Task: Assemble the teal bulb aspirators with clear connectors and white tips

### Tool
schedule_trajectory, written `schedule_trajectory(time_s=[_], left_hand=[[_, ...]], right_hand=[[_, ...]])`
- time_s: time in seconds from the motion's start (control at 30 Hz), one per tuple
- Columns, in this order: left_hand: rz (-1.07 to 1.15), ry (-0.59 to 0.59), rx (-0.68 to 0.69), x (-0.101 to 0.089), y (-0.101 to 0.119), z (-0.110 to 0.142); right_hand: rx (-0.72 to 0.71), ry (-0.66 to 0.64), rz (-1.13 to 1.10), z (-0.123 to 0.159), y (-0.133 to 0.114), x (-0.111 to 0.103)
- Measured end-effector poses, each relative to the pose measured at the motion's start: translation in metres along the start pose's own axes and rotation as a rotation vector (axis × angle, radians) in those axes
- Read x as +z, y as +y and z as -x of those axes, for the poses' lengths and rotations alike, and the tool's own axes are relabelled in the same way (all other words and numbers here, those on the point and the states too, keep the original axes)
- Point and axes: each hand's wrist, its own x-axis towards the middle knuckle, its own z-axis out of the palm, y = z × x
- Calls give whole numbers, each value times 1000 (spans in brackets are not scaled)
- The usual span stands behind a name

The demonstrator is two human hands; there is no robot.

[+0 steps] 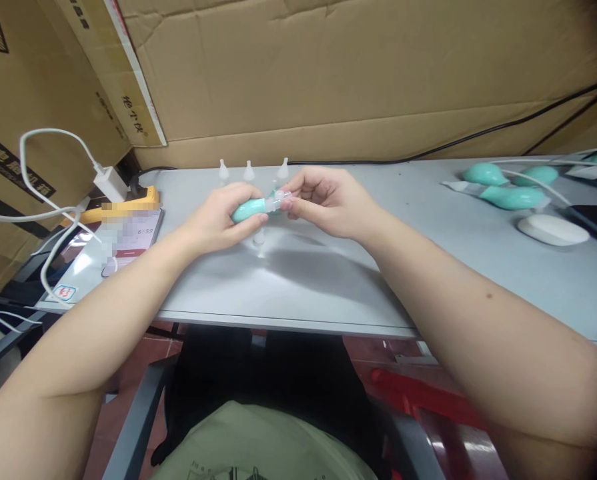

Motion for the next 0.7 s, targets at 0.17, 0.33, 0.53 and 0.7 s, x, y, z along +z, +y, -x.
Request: schedule_trajectory(time_s=[0.17,0.33,0.53,0.7], left_hand=[[-24,42,-3,1,5,-1],[-72,57,-5,2,7,-1],[-155,87,34,6,8,0],[-241,133,65,9,7,1]], right_hand=[[-22,35,-24,0,1,4],[-41,37,-25,0,1,5],[-47,51,-34,-1,4,5],[-100,56,-67,-2,6,4]])
